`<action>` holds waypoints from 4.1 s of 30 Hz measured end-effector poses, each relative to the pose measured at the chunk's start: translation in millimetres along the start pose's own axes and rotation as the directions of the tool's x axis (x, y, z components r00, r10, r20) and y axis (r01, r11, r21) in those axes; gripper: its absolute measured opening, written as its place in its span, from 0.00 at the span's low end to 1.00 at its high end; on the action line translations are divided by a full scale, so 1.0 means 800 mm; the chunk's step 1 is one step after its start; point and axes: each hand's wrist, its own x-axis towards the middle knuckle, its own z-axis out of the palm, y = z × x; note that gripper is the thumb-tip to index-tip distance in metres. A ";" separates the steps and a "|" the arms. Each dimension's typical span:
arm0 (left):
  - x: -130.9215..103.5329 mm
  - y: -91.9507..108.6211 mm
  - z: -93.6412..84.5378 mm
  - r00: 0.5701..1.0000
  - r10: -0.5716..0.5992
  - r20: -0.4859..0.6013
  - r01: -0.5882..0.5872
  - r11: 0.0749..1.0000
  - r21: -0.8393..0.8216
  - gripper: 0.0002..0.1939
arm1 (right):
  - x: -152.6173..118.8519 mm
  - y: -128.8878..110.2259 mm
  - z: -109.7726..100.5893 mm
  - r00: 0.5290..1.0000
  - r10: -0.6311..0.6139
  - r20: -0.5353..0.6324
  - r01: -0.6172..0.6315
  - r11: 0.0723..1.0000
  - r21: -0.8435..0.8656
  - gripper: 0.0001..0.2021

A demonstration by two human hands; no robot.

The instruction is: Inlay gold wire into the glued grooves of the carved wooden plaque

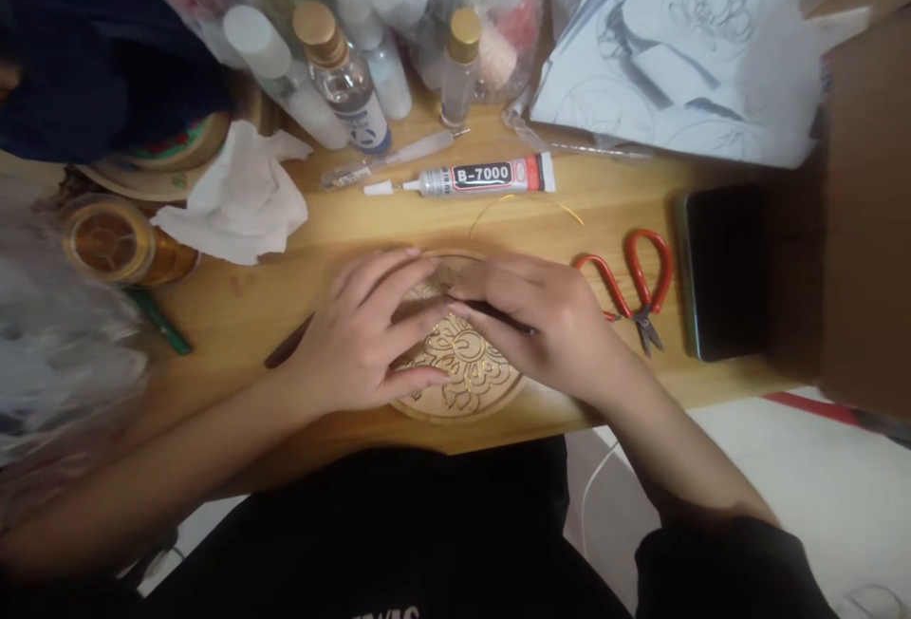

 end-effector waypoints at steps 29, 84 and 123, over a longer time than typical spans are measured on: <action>0.000 0.002 0.000 0.999 -0.030 -0.014 0.030 1.000 -0.004 0.24 | 0.012 0.002 -0.001 0.994 -0.073 0.078 0.079 0.993 -0.087 0.09; 0.002 0.001 -0.001 1.000 -0.018 -0.006 0.018 1.000 0.010 0.25 | 0.006 0.012 -0.004 0.995 -0.021 0.093 0.017 0.999 0.038 0.09; 0.002 0.002 0.000 1.000 -0.028 -0.004 0.028 1.000 0.002 0.25 | 0.010 0.012 -0.005 0.993 -0.066 0.097 0.062 0.997 0.039 0.10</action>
